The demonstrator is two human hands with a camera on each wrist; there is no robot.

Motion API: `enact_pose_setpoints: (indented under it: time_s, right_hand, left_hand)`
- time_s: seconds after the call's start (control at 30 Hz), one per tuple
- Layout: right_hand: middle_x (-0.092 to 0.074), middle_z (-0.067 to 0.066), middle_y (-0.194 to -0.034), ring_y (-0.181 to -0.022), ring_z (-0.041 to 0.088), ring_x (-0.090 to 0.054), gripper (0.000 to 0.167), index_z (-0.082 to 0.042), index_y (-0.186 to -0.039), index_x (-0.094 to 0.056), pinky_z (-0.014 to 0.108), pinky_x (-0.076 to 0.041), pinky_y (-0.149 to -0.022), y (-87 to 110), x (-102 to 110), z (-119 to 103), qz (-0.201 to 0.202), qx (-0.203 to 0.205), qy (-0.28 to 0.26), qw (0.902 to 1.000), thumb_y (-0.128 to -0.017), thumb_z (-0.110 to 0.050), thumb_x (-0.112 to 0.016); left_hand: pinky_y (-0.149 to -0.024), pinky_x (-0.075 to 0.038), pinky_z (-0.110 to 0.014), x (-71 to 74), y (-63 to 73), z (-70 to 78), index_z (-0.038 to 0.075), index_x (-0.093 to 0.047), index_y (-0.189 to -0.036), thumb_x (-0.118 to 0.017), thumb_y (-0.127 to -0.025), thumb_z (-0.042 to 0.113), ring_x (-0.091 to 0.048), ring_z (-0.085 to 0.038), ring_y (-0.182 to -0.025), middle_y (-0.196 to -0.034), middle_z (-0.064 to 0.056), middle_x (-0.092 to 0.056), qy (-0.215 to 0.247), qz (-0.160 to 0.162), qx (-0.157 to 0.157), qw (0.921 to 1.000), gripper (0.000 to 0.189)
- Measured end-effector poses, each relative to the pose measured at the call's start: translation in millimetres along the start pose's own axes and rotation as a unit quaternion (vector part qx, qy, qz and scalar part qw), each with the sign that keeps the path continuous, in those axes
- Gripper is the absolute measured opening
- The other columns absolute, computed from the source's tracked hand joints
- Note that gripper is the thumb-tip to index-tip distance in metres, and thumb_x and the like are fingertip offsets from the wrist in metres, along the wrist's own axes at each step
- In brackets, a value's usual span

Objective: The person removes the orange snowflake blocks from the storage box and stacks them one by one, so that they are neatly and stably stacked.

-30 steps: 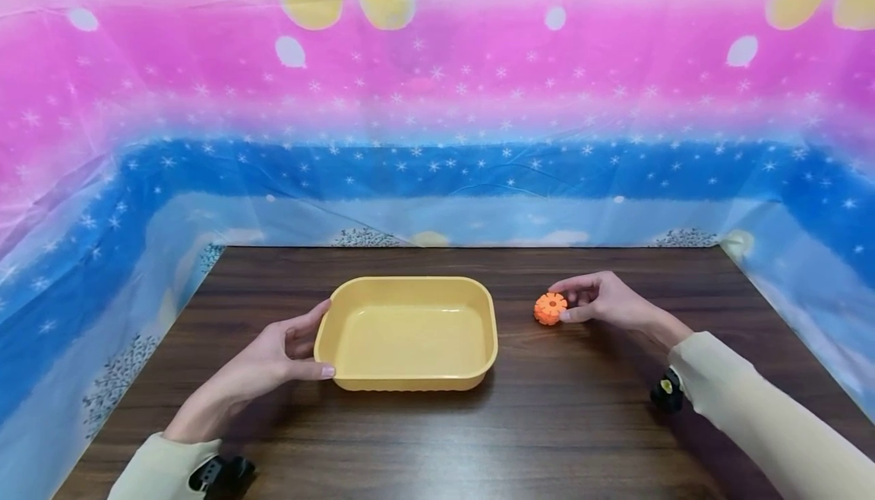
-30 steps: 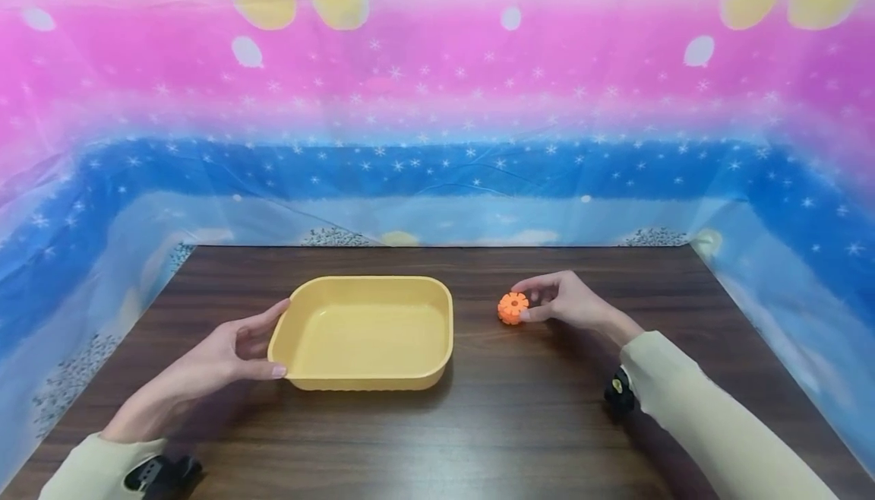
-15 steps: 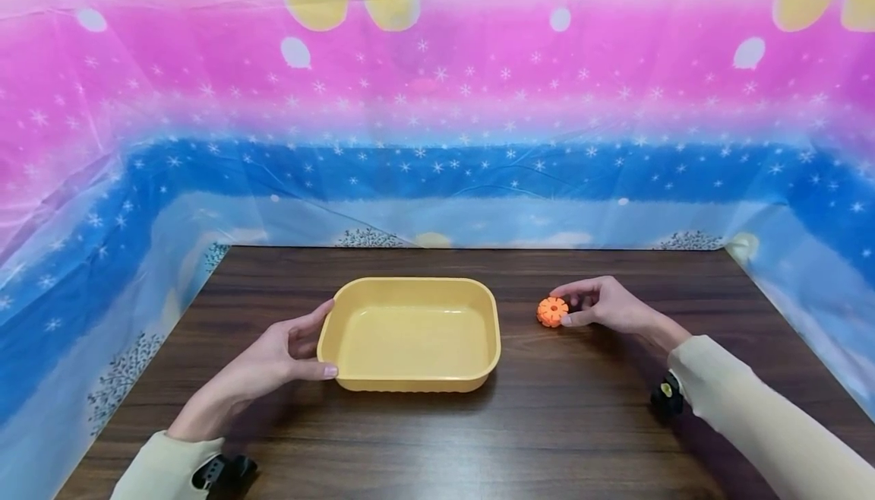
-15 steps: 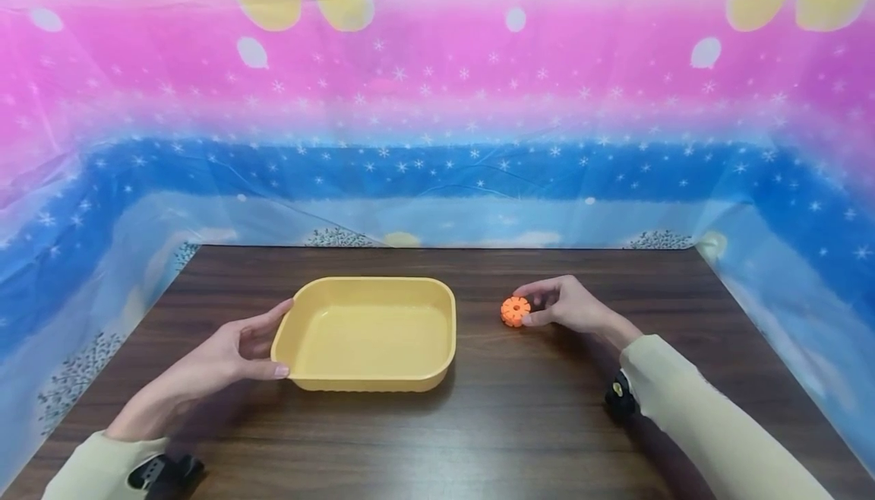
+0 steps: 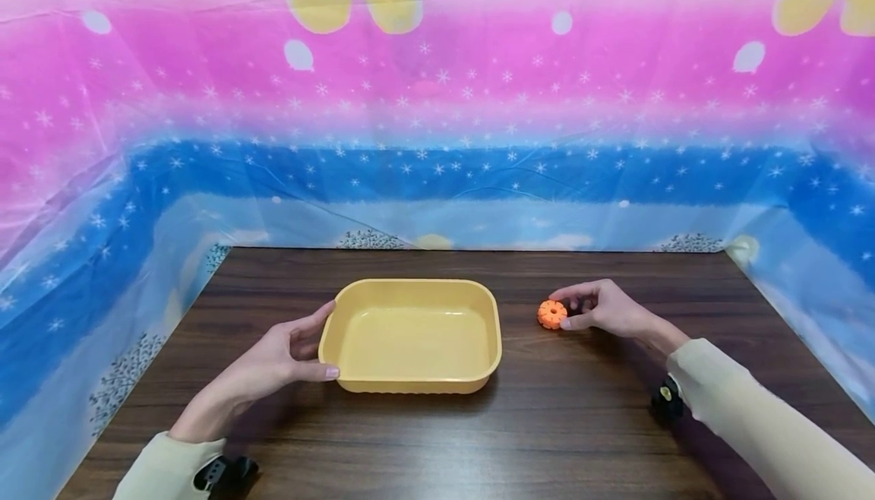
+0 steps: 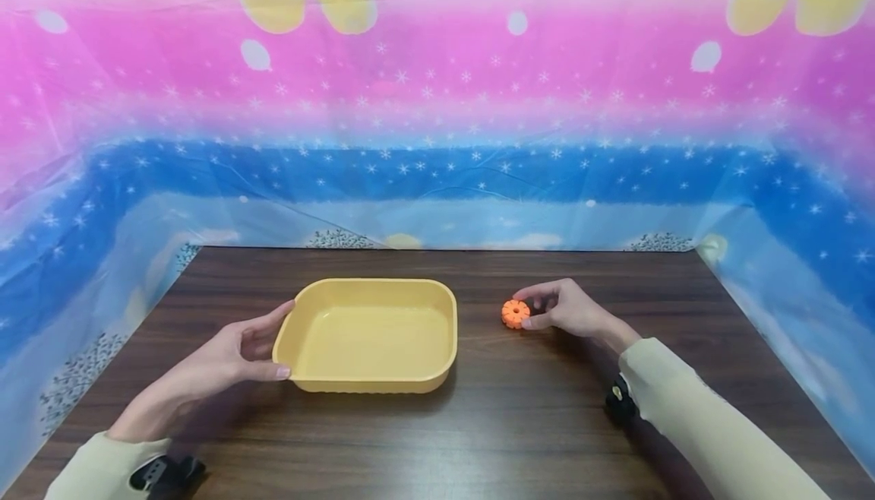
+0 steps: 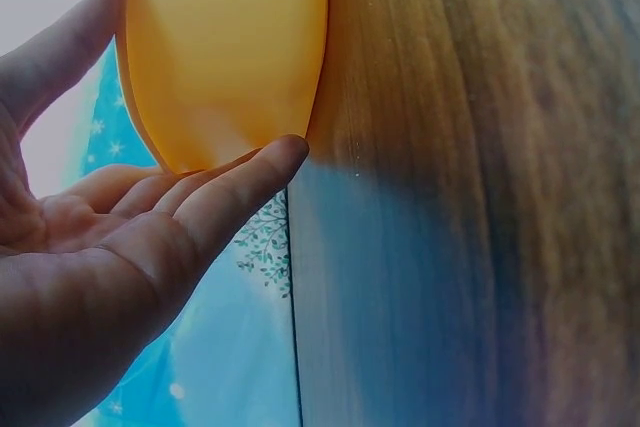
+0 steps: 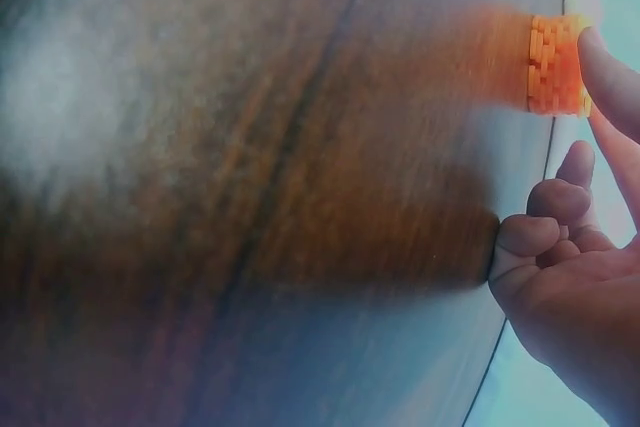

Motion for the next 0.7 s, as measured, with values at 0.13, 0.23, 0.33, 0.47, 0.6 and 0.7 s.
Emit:
enact_pose_setpoints:
  time_s: [0.13, 0.23, 0.33, 0.47, 0.6, 0.7]
  right_hand:
    - [-0.059, 0.011, -0.094, -0.068, 0.019, -0.046, 0.046, -0.007, -0.131, -0.073, 0.026, -0.035, -0.059, 0.2, 1, 2, 0.000, -0.007, 0.003, 1.0000, -0.087, -0.016, -0.086]
    - [-0.059, 0.012, -0.095, -0.068, 0.019, -0.045, 0.050, -0.005, -0.134, -0.070, 0.027, -0.035, -0.059, -0.1, 2, 2, -0.002, 0.001, 0.000, 1.0000, -0.088, -0.017, -0.085]
    - [-0.058, 0.014, -0.096, -0.067, 0.019, -0.044, 0.054, -0.002, -0.138, -0.067, 0.027, -0.035, -0.058, 0.3, 3, 0, -0.003, 0.012, -0.009, 0.9999, -0.089, -0.015, -0.085]
    - [-0.058, 0.016, -0.098, -0.066, 0.020, -0.042, 0.057, 0.000, -0.140, -0.064, 0.028, -0.034, -0.058, 5.7, 6, -3, 0.006, 0.017, -0.017, 0.9997, -0.089, -0.015, -0.084]
    - [-0.059, 0.013, -0.098, -0.069, 0.019, -0.044, 0.053, -0.005, -0.137, -0.067, 0.029, -0.035, -0.059, 21.1, 7, -8, 0.031, 0.011, 0.004, 0.9994, -0.090, -0.020, -0.084]
    - [-0.063, 0.012, -0.101, -0.073, 0.018, -0.050, 0.048, -0.007, -0.134, -0.069, 0.028, -0.040, -0.060, 38.1, 6, -15, 0.058, 0.021, 0.042, 0.9972, -0.091, -0.023, -0.083]
  left_hand:
    - [-0.099, -0.056, -0.032, -1.0, 0.0, 0.0, 0.009, -0.014, -0.168, -0.081, -0.091, 0.008, -0.038, -0.046, -0.147, -0.172, -0.020, -0.016, -0.004, 0.004, 0.003, 1.0000, 0.102]
    - [-0.099, -0.056, -0.032, -0.6, -0.1, 0.1, 0.009, -0.014, -0.168, -0.081, -0.091, 0.009, -0.038, -0.046, -0.147, -0.172, -0.020, -0.015, -0.004, 0.005, 0.001, 1.0000, 0.102]
    - [-0.099, -0.056, -0.032, 0.1, -0.6, -0.2, 0.008, -0.014, -0.168, -0.081, -0.091, 0.008, -0.037, -0.046, -0.147, -0.172, -0.020, -0.015, -0.005, 0.005, -0.003, 1.0000, 0.102]
    - [-0.099, -0.056, -0.031, 1.2, -1.7, -0.4, 0.007, -0.014, -0.167, -0.081, -0.091, 0.007, -0.036, -0.047, -0.147, -0.172, -0.021, -0.015, -0.005, 0.007, -0.004, 1.0000, 0.102]
    - [-0.100, -0.055, -0.031, 1.3, -3.2, -0.3, 0.007, -0.014, -0.168, -0.082, -0.091, 0.009, -0.037, -0.046, -0.148, -0.172, -0.020, -0.015, -0.009, 0.008, -0.001, 0.9999, 0.102]
    - [-0.102, -0.054, -0.033, 0.8, -3.5, -0.4, 0.008, -0.014, -0.168, -0.082, -0.090, 0.011, -0.037, -0.044, -0.148, -0.172, -0.020, -0.018, -0.013, 0.007, 0.000, 0.9999, 0.103]
Point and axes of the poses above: each hand's wrist, its own y-axis away from the middle knuckle, its own x-axis out of the back of the hand, z = x × y, the point moved 4 cm from there along -y, towards the middle knuckle
